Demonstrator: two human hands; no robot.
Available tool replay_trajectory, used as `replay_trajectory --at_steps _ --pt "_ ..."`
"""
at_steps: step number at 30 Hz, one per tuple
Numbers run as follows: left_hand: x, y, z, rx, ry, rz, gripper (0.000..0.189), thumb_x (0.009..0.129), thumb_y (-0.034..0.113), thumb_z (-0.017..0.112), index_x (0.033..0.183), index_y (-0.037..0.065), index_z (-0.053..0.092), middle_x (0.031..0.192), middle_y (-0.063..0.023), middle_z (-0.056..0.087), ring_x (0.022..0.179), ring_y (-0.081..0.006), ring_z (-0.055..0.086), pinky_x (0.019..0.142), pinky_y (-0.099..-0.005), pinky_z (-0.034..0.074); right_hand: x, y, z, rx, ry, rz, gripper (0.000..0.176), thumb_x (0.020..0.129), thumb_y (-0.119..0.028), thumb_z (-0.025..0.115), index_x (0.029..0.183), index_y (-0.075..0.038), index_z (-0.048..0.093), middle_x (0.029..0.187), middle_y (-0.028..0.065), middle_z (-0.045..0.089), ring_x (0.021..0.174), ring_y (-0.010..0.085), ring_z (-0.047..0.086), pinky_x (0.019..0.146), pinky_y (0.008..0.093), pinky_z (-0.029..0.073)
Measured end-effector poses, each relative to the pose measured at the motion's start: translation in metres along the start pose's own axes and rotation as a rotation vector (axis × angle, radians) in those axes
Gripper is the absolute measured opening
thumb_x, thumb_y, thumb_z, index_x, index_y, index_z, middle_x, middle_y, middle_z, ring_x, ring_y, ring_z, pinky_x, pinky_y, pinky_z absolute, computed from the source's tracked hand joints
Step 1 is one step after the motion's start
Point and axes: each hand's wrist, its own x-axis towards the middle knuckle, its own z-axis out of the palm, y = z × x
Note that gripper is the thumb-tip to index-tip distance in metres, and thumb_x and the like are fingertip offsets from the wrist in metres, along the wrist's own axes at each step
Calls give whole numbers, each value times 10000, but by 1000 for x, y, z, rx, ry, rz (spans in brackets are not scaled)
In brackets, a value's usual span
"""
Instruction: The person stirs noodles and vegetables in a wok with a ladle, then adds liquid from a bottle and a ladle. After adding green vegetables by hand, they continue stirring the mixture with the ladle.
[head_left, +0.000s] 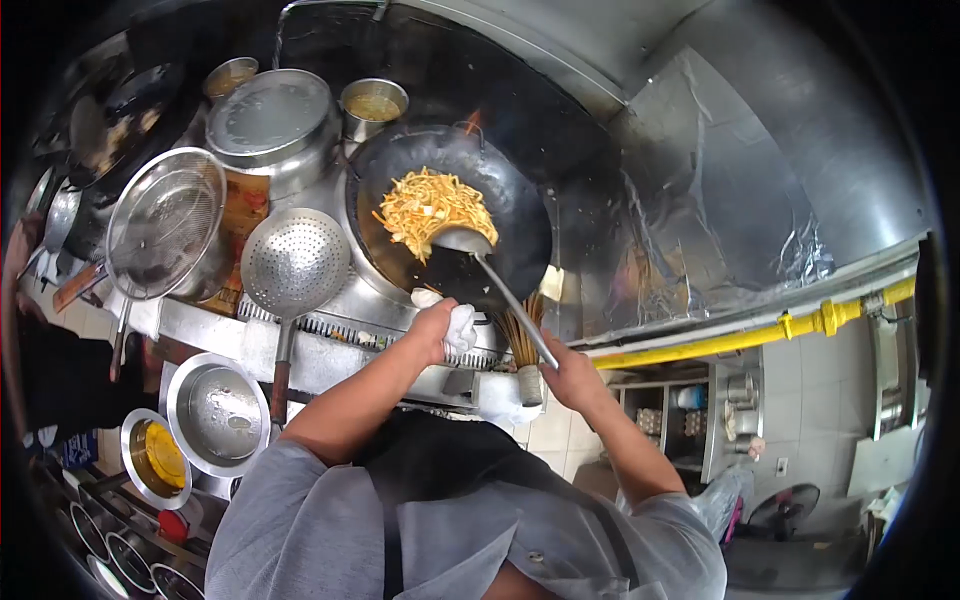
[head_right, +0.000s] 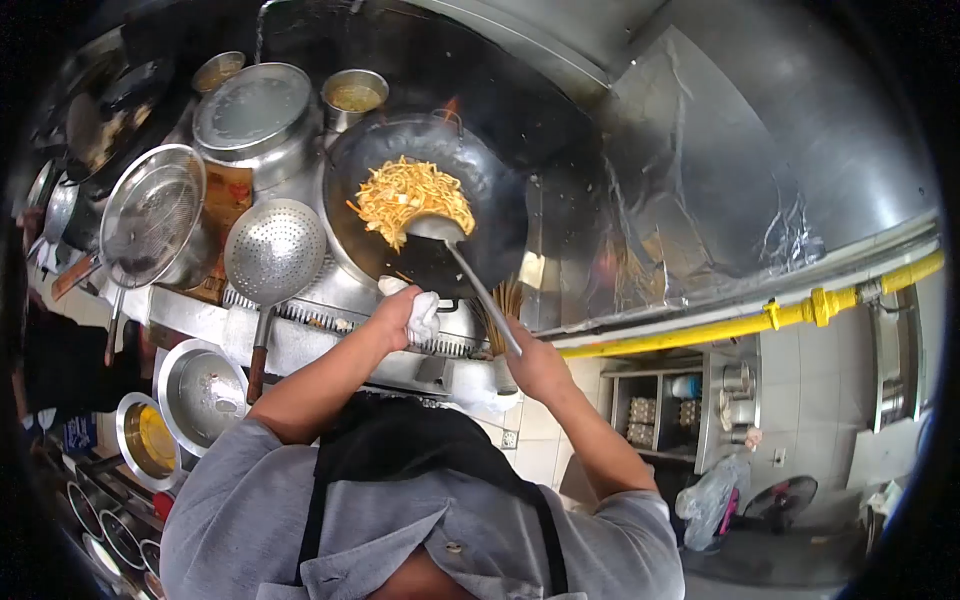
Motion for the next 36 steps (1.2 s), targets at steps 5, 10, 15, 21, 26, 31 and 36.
replay_trajectory --at_steps 5,10,15,21,26,31,36 --pt "-84 30 -38 389 -4 25 378 776 417 708 898 68 625 771 -63 649 666 -181 629 590 -316 520 -10 0 -27 876 20 -59 594 838 -64 582 1386 -118 358 691 55 548 499 161 514 452 293 413" --pt "-113 47 -105 1487 925 384 681 568 473 806 963 -54 633 903 -202 670 804 -290 668 702 -378 519 1 3 -40 1677 -229 -24 457 887 -64 514 1324 -164 429 626 4 457 386 84 388 322 227 307" --pt "-83 12 -148 1625 1153 618 1039 546 497 818 1289 -52 342 886 -179 647 791 -306 645 685 -400 507 97 42 49 578 481 -455 486 792 -184 648 1192 60 519 986 137 626 889 208 584 812 302 459" --pt "-196 -36 -109 1374 1221 848 966 647 358 780 1377 -2 259 1196 -244 515 1087 -378 526 923 -424 433 78 45 15 1135 -12 -218 444 872 -68 558 1286 -77 397 605 17 449 389 103 396 306 280 313" --pt "-308 -125 -134 1015 1196 922 787 729 219 723 1370 30 307 1104 -176 605 951 -281 618 813 -372 497 79 25 0 1228 -97 -223 387 905 -111 522 1269 -96 392 606 12 420 372 115 395 298 283 322" --pt "-438 -171 -188 565 1626 1180 504 780 99 652 1230 -16 458 853 -65 663 711 -97 610 660 -260 504 72 3 -3 1269 -150 -256 191 913 -138 512 1090 -107 446 620 3 433 374 111 387 298 281 336" --pt "-580 -174 -298 -209 1710 1633 506 773 97 656 1186 -67 414 880 -137 642 729 -208 629 693 -310 506 56 -42 -10 1469 -133 -120 113 918 -198 522 917 -111 449 635 -11 461 401 73 386 311 247 349"
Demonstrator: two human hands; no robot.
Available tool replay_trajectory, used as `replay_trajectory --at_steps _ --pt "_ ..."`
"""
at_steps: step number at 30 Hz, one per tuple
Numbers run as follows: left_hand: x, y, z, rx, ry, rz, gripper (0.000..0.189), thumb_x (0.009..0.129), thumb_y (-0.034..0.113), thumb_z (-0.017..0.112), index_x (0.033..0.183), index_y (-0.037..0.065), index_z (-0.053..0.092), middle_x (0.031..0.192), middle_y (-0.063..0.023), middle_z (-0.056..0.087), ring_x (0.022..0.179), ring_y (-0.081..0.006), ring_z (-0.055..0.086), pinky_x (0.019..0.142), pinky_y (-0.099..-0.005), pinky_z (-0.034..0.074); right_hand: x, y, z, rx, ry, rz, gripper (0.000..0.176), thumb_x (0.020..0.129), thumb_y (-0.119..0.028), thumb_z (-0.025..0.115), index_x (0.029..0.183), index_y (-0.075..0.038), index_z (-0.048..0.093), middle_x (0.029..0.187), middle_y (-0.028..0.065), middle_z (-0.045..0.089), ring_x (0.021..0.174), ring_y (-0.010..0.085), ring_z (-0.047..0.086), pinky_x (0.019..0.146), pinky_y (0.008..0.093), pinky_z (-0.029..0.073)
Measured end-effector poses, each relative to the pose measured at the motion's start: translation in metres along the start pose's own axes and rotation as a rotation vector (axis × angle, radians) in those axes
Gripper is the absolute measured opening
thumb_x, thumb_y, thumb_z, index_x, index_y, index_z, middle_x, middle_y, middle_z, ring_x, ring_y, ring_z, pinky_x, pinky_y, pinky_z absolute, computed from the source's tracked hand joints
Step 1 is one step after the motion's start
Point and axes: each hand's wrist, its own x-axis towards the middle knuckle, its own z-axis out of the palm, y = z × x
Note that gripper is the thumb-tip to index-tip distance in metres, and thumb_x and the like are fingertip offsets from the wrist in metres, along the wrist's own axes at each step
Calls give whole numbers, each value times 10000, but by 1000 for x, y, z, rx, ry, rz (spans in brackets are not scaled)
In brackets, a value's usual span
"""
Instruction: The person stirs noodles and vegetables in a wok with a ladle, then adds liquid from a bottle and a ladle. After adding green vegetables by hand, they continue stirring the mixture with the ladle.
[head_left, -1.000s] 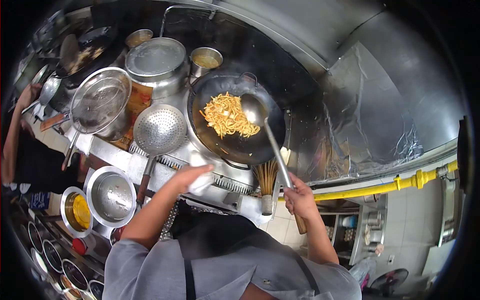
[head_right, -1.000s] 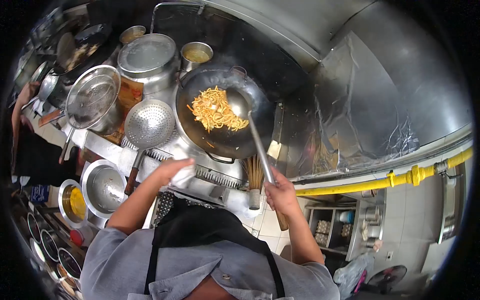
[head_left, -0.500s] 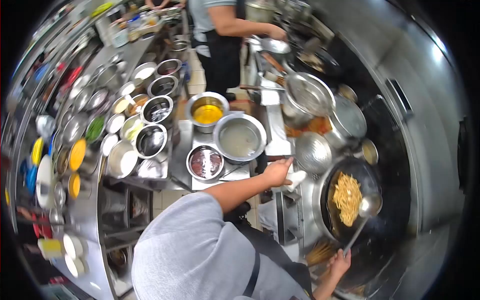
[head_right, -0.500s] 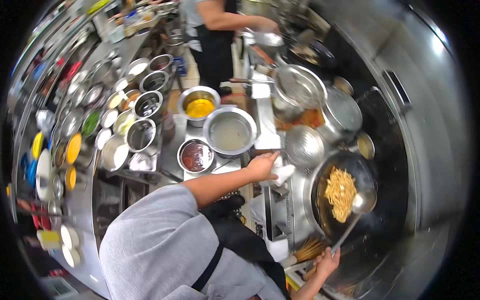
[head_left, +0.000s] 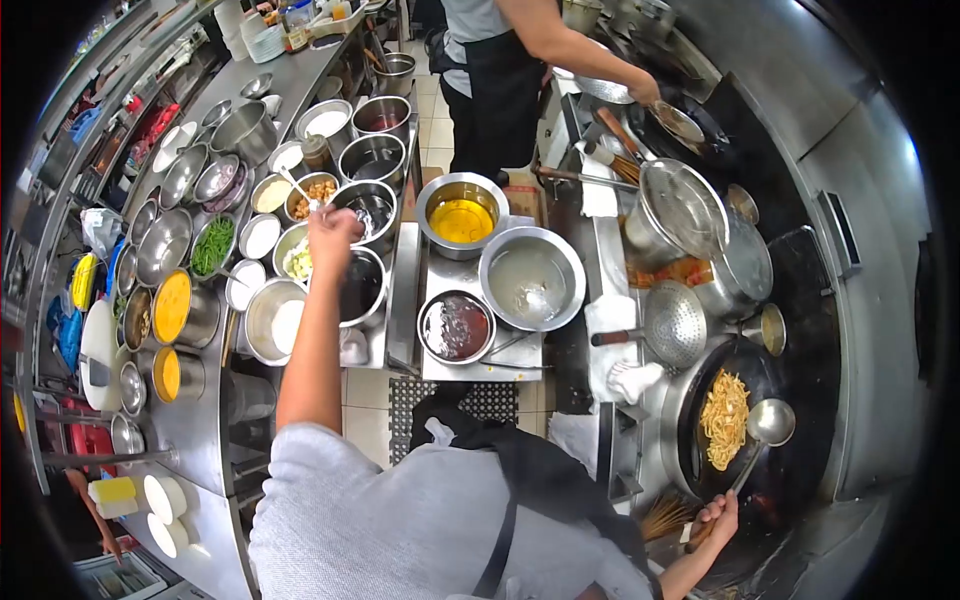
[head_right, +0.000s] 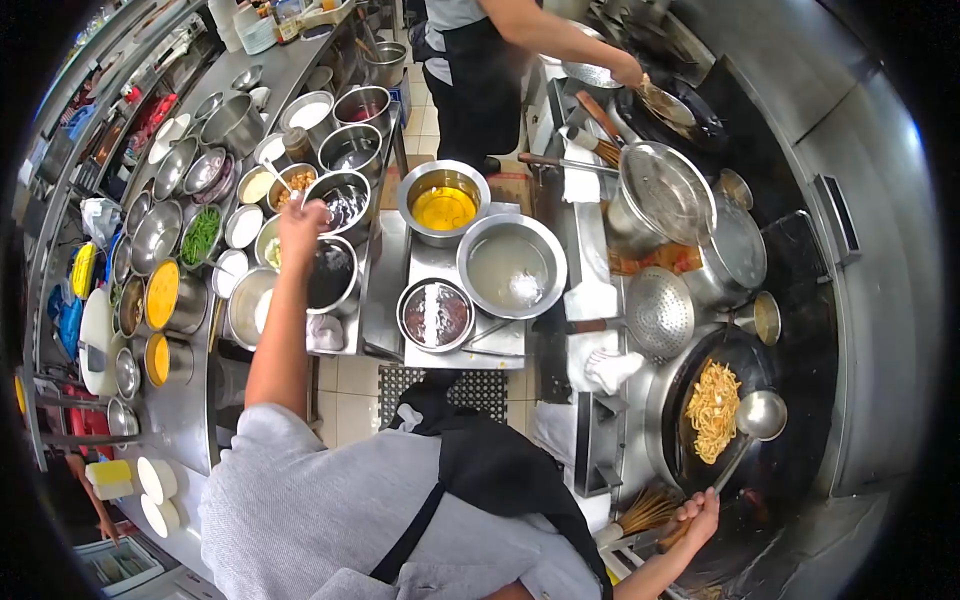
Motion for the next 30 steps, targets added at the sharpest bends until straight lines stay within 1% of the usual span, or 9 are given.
replay_trajectory --at_steps 8,13,22,24,25,26,27,28,30 --pt "253 -77 -34 637 269 205 954 613 241 813 1313 -116 272 1275 -320 438 1180 -357 483 970 -366 408 -5 -12 80 272 -62 106 194 952 -202 456 791 -96 441 621 -18 456 411 60 413 323 204 383" --pt "257 -70 -23 883 206 142 714 507 282 863 1061 -40 547 972 -175 661 875 -287 649 805 -357 492 -17 -6 94 283 -29 158 223 958 -196 429 765 -82 434 591 -8 458 409 68 429 329 221 400" --pt "228 15 -37 881 319 336 722 511 411 850 1055 -7 627 1036 -170 644 965 -273 610 878 -362 454 -14 3 88 166 54 111 278 965 -238 428 719 -110 429 542 -26 416 378 68 372 321 214 345" --pt "202 82 -35 1009 144 372 741 586 332 831 1183 -19 568 1104 -156 614 994 -238 581 862 -350 468 -24 -8 87 55 -84 212 285 941 -240 475 672 -163 426 526 -56 387 366 58 315 306 212 277" --pt "191 100 -38 680 -100 229 632 659 294 785 1161 -33 582 1094 -155 617 985 -224 582 876 -353 465 -30 -5 110 88 390 108 272 921 -239 509 665 -176 441 494 -74 337 357 55 269 309 217 224" --pt "191 91 -56 866 -221 650 503 753 232 701 1149 -56 584 1083 -164 622 954 -231 597 893 -356 464 -17 6 74 51 231 -11 221 902 -230 545 703 -160 479 496 -84 330 363 53 277 323 221 192" --pt "141 122 -7 484 -83 302 436 829 198 608 1169 -70 565 1150 -179 597 1012 -235 584 939 -362 440 -57 -12 120 1 380 70 180 891 -182 561 731 -135 494 536 -76 368 378 52 295 335 217 200" --pt "150 105 -14 521 -231 521 452 853 212 583 1204 -69 539 1223 -183 556 1061 -242 561 956 -376 428 -42 -2 86 214 202 -11 153 884 -142 565 754 -117 489 570 -54 404 397 49 322 338 209 210" --pt "160 58 -8 199 -674 421 595 814 293 639 1266 -57 476 1237 -173 542 1073 -260 549 960 -392 416 -45 -8 74 189 251 45 151 877 -99 552 1015 -97 491 616 -17 451 425 61 369 352 231 274"
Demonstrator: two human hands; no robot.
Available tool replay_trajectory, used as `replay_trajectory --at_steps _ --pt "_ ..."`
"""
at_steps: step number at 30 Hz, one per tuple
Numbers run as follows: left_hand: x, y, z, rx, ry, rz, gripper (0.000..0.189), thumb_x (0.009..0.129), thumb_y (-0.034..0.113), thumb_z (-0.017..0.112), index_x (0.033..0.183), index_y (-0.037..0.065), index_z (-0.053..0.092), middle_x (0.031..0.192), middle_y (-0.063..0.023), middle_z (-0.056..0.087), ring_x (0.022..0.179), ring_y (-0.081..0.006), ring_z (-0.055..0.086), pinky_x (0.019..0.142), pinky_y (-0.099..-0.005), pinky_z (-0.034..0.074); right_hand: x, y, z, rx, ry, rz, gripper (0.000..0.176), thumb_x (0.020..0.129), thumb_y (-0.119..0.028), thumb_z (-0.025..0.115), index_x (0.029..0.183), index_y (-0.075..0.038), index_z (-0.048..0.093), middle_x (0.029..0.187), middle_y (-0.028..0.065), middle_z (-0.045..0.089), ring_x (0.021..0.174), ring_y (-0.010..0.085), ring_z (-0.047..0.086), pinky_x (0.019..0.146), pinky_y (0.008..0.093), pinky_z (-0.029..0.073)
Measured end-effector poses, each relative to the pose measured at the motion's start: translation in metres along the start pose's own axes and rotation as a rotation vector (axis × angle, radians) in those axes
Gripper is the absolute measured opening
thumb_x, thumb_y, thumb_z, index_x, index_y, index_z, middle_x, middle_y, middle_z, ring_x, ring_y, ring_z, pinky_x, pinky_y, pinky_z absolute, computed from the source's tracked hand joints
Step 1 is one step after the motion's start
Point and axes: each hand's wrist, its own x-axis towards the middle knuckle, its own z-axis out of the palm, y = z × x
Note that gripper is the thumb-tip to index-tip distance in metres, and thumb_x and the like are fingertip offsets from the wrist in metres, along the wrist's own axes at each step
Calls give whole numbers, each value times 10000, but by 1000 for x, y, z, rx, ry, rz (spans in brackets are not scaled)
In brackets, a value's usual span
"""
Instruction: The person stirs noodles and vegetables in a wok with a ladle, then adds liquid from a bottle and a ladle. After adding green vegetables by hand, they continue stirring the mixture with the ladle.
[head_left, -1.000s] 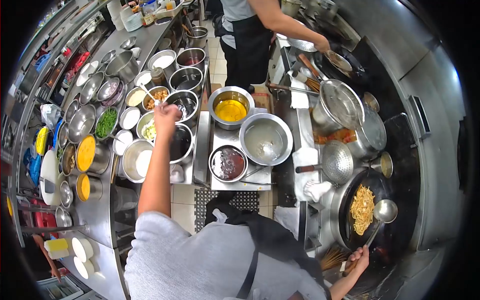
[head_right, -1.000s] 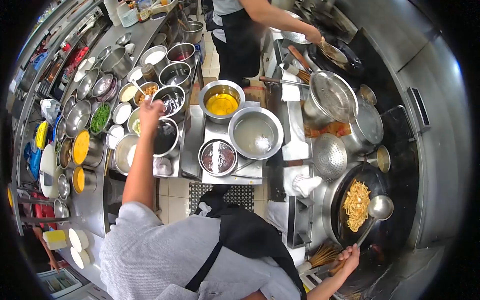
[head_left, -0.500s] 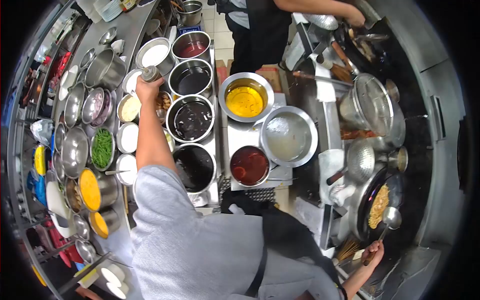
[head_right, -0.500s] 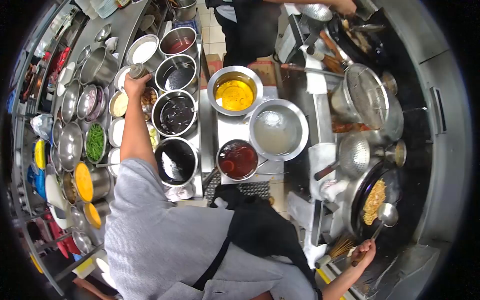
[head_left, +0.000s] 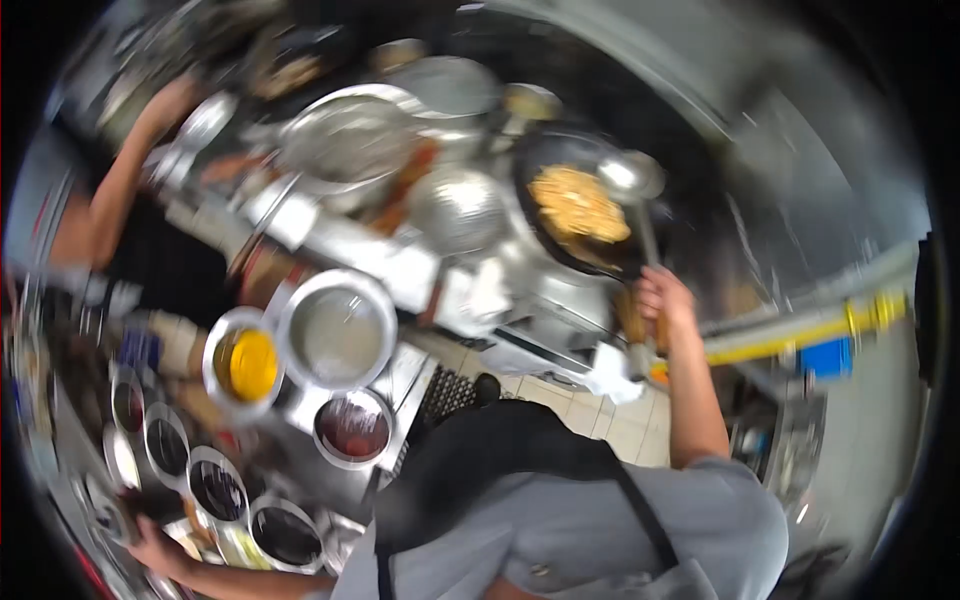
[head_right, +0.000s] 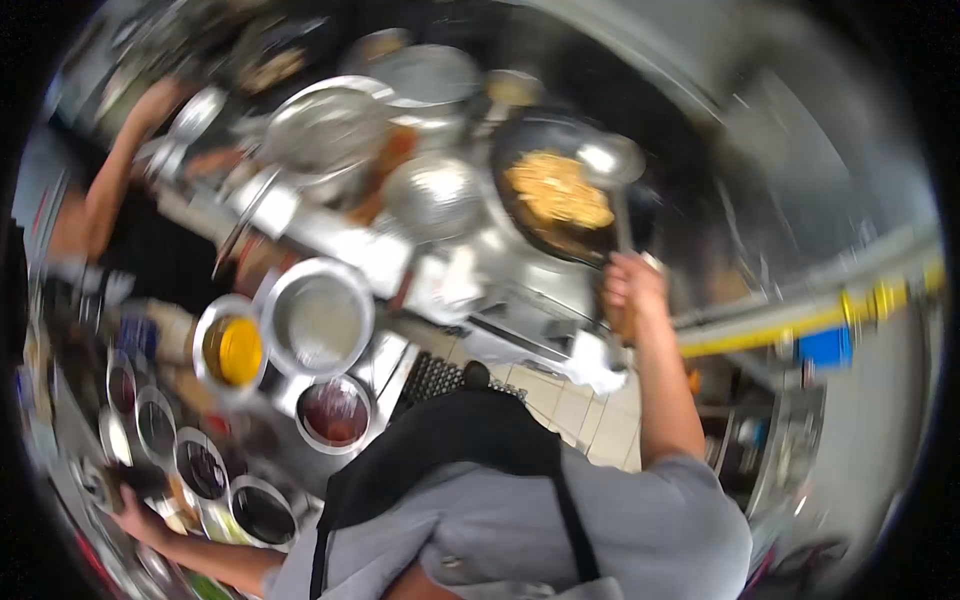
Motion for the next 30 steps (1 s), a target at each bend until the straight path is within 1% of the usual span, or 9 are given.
replay_trajectory --at_steps 2,8,11,14,17,19,23,27,30 --pt "-10 -43 58 -120 -11 -179 534 723 123 675 1211 -22 513 1114 -124 590 987 -233 569 916 -369 431 0 -3 -26 -8 -70 -29 310 872 -86 549 1167 -94 452 630 -13 452 419 73 371 353 252 297" --pt "-44 143 425 -534 -753 -169 549 643 83 735 1144 -8 527 1041 -75 602 943 -186 572 873 -315 437 -18 -29 -80 -69 -304 -3 359 870 -63 531 1217 -77 437 631 -8 451 392 83 376 340 248 307" --pt "-57 205 567 -457 -1028 -8 595 652 135 780 1170 -39 545 1048 -79 628 933 -153 575 875 -302 443 -27 -42 -103 -11 -332 30 377 869 -53 532 1234 -73 437 627 -6 453 384 87 380 325 248 310" --pt "-70 239 680 -64 -1180 263 714 599 254 795 1218 6 540 1059 -166 647 946 -237 629 845 -321 471 -20 -46 -123 22 -420 67 457 868 -50 537 1304 -71 402 624 10 461 377 93 388 315 257 326" --pt "-98 284 739 187 -1107 422 699 575 273 804 1173 4 563 978 -175 658 909 -223 634 826 -314 475 -16 -56 -129 -5 -401 71 468 869 -52 538 1314 -69 394 624 10 458 378 95 389 315 259 326" --pt "-109 305 764 517 -1156 553 757 556 356 794 1209 59 555 1017 -205 643 958 -310 622 846 -374 479 -7 -59 -137 6 -429 96 468 873 -57 536 1317 -68 391 632 8 459 386 95 394 322 257 329" --pt "-119 316 790 550 -1172 534 751 574 363 779 1232 90 542 1044 -204 635 984 -343 602 860 -406 474 7 -66 -152 78 -449 116 427 879 -61 530 1290 -82 416 641 2 458 404 87 398 331 254 328" --pt "-116 305 805 90 -1184 317 708 553 338 824 1146 23 601 936 -151 675 860 -225 650 782 -305 491 25 -63 -166 246 -421 203 460 876 -63 533 1317 -103 407 629 4 455 375 60 361 312 214 287" --pt "-120 307 808 229 -1176 358 707 549 325 825 1148 24 600 901 -144 679 831 -214 652 770 -294 491 36 -64 -173 301 -411 239 407 877 -66 529 1273 -107 442 633 2 456 376 55 353 314 208 269"
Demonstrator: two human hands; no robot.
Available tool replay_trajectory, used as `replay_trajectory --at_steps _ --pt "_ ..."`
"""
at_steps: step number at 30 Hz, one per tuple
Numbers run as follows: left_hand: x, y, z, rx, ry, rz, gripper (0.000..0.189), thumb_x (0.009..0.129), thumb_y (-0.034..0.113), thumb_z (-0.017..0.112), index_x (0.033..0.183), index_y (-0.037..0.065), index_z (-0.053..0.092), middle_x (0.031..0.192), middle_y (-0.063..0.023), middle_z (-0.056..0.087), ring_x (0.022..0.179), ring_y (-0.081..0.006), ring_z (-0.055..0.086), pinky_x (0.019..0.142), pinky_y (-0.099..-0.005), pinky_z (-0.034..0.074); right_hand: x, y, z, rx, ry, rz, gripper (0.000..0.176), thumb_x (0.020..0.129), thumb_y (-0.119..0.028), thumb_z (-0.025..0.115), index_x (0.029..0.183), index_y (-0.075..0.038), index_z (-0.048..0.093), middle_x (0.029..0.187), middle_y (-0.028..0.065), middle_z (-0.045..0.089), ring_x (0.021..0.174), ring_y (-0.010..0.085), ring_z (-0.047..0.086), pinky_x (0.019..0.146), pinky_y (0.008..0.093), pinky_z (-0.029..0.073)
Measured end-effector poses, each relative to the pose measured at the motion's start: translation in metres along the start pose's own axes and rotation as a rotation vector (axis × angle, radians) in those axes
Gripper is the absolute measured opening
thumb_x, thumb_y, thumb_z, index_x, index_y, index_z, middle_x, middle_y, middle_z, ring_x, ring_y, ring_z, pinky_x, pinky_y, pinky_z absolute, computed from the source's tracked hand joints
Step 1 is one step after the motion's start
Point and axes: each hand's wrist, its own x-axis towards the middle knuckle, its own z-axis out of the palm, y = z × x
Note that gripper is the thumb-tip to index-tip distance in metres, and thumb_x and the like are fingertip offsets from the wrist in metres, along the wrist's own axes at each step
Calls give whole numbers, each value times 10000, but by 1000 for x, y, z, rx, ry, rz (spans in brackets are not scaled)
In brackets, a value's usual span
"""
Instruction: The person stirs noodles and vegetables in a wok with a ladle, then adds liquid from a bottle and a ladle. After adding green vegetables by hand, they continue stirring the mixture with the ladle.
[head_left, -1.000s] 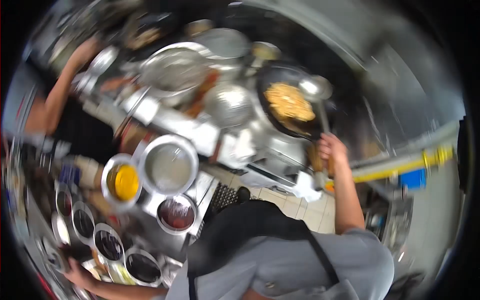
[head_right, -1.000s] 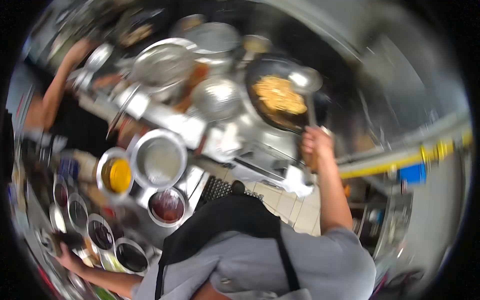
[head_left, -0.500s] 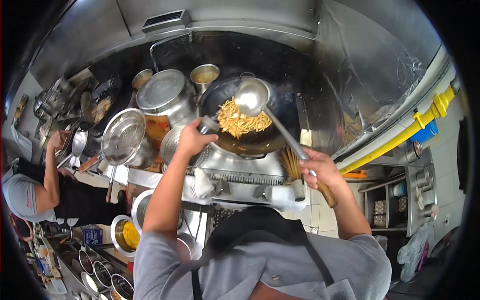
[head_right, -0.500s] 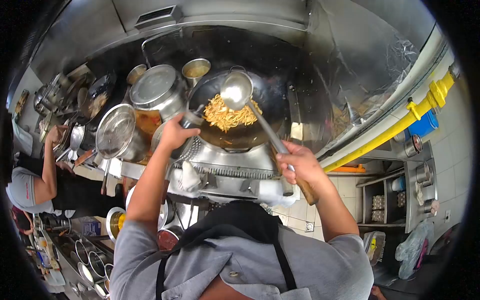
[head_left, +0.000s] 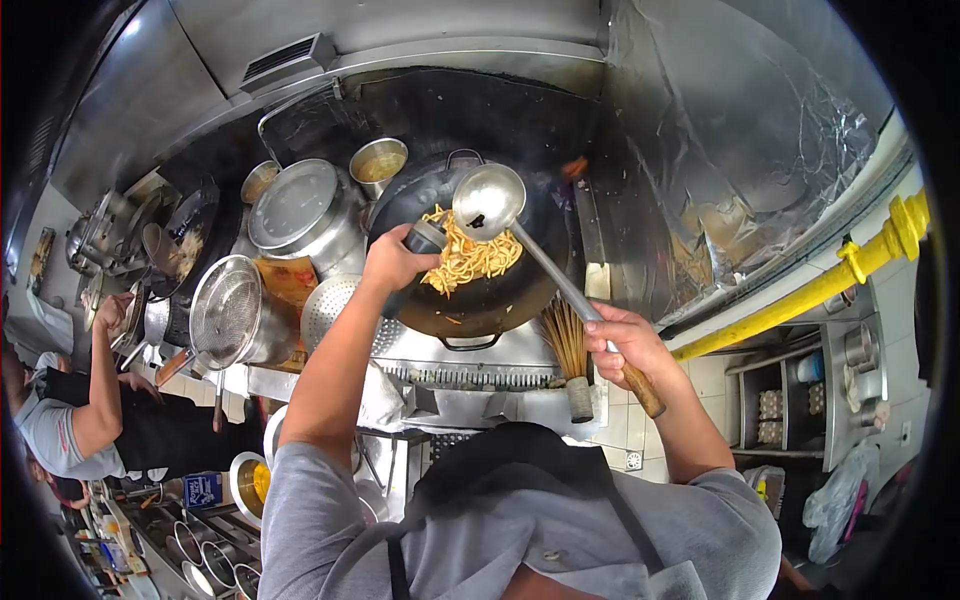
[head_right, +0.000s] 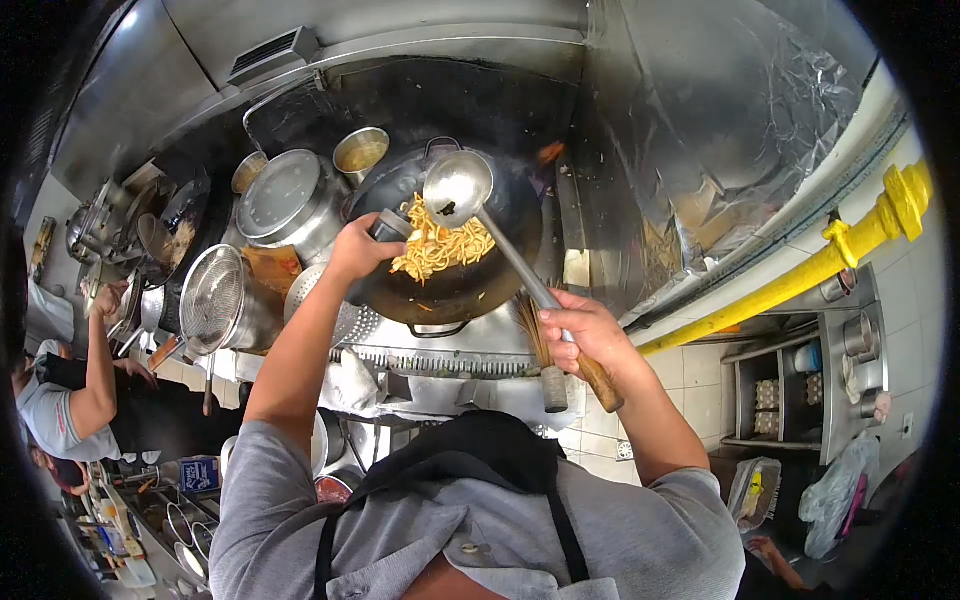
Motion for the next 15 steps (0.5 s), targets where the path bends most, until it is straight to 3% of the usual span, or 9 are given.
replay_trajectory --at_steps 5,8,9,13,15 --pt "-2 23 -3 417 -127 -38 756 563 335 782 1249 129 542 1030 -183 644 963 -316 614 850 -395 487 0 -3 2 -86 -13 5 328 872 -65 538 1191 -121 487 634 1 453 376 56 353 312 207 266" --pt "-2 25 -5 519 -156 -39 717 573 325 758 1219 93 550 1046 -157 648 971 -284 623 850 -376 495 2 -2 1 -62 -35 21 318 872 -63 537 1179 -127 486 633 3 454 375 57 353 311 208 265" --pt "-2 25 -7 485 -166 -86 769 558 337 787 1251 114 539 1052 -191 636 1000 -306 605 873 -381 477 3 -4 1 -65 -41 19 318 872 -63 537 1179 -127 486 633 3 454 375 57 353 311 208 265" --pt "-7 12 -9 376 -73 -83 788 545 364 786 1245 96 541 1054 -197 633 993 -324 603 876 -388 475 2 -6 -1 -5 -78 58 304 878 -64 532 1169 -134 477 633 5 453 373 56 349 310 206 263" --pt "-10 7 -11 279 4 -31 737 584 288 800 1232 50 543 1048 -157 652 958 -270 630 866 -355 481 1 -5 0 -5 -90 54 301 880 -64 529 1167 -137 475 633 6 452 372 55 346 309 205 261"
